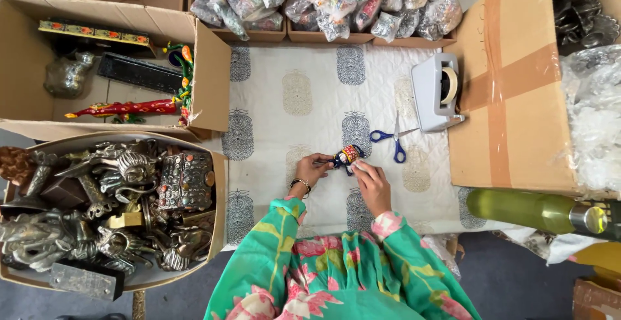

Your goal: The person wraps small decorative figurines in bubble wrap, pressing the wrap around each item, and places the wrapped items into cardboard boxes alongside other already wrapped pieces. They occasionally reach into a box of unwrapped metal figurines to retrieve the next item.

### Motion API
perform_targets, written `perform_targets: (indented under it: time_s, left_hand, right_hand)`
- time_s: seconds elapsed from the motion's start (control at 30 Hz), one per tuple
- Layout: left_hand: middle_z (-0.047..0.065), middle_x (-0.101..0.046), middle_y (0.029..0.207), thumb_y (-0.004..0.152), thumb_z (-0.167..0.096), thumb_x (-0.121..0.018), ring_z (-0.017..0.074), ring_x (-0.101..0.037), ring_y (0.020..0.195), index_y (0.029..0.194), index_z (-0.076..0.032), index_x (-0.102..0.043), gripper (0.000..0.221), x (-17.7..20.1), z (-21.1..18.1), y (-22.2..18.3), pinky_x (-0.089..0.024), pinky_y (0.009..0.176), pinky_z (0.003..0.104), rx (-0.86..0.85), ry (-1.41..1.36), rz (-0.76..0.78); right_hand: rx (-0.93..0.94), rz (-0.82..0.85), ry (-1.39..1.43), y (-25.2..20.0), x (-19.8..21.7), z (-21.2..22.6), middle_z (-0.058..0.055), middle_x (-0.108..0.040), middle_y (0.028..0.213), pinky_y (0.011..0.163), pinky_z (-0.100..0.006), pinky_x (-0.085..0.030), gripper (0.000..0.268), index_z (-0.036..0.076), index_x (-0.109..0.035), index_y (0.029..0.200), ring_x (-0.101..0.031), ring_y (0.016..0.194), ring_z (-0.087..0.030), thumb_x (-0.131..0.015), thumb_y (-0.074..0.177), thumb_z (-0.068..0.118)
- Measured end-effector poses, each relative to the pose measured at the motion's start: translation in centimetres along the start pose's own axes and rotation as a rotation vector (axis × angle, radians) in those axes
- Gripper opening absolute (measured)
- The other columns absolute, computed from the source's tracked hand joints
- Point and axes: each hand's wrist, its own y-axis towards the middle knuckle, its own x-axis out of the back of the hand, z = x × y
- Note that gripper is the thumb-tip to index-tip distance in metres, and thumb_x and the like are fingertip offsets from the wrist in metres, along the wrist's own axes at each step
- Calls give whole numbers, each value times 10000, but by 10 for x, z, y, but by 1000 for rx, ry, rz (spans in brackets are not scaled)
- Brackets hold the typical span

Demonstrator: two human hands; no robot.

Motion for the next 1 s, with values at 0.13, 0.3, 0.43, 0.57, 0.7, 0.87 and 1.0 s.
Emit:
perform_targets:
  time_s: [0.13,0.3,0.43,0.57,0.7,0.87,1.0]
  left_hand:
    - [64,-774,997,862,-48,-786,141,-762,896,1121,-35,-753,261,-1,-8,-4,-659,685,276,1,17,-13]
    - [76,-772,999,866,-41,-785,147,-761,892,1115,-27,-748,253,-1,-5,-3,-657,689,280,4,14,-16]
    - [90,-776,977,873,-41,-786,160,-752,870,1122,-26,-756,251,-2,-14,-8,-641,674,285,21,17,-27]
    - [69,-775,985,865,-42,-781,143,-760,888,1110,-28,-753,247,-2,-11,-5,-652,680,275,14,11,-22]
    - [77,-778,987,872,-42,-782,147,-762,894,1113,-24,-753,243,-2,-5,-4,-646,680,276,4,-13,-11]
    - [66,-774,999,871,-45,-781,136,-763,897,1107,-26,-750,238,-1,-6,-3,-651,682,275,21,1,-14]
    - [73,-773,992,871,-47,-786,137,-757,889,1110,-30,-754,241,-1,-7,-3,-655,682,279,16,9,-19]
  right_hand:
    - [-40,7,1,-6,1,-3,-19,-712,1215,855,-366,-567,318,105,-768,1147,-663,1005,-251,-721,852,-6]
    - [-179,-84,-3,8,-2,17,-10,-715,1185,783,-354,-568,245,118,-773,1089,-670,927,-229,-741,861,33]
    - [-108,-48,26,0,-17,14,-14,-682,1133,795,-371,-561,221,112,-752,1077,-671,961,-237,-758,863,61]
    - [-77,74,-87,-14,-13,6,-17,-681,1076,770,-366,-567,272,129,-785,1102,-669,923,-243,-753,846,44]
    - [-183,58,105,-22,-8,-9,-34,-707,1050,806,-321,-577,182,118,-787,1043,-717,961,-213,-786,862,97]
    - [-525,237,313,6,3,-68,-25,-743,1097,852,-310,-613,203,144,-803,1022,-730,976,-182,-791,828,84]
    - [-402,43,252,28,-12,-69,-68,-737,1162,927,-333,-580,239,115,-785,1098,-717,1042,-221,-752,872,43]
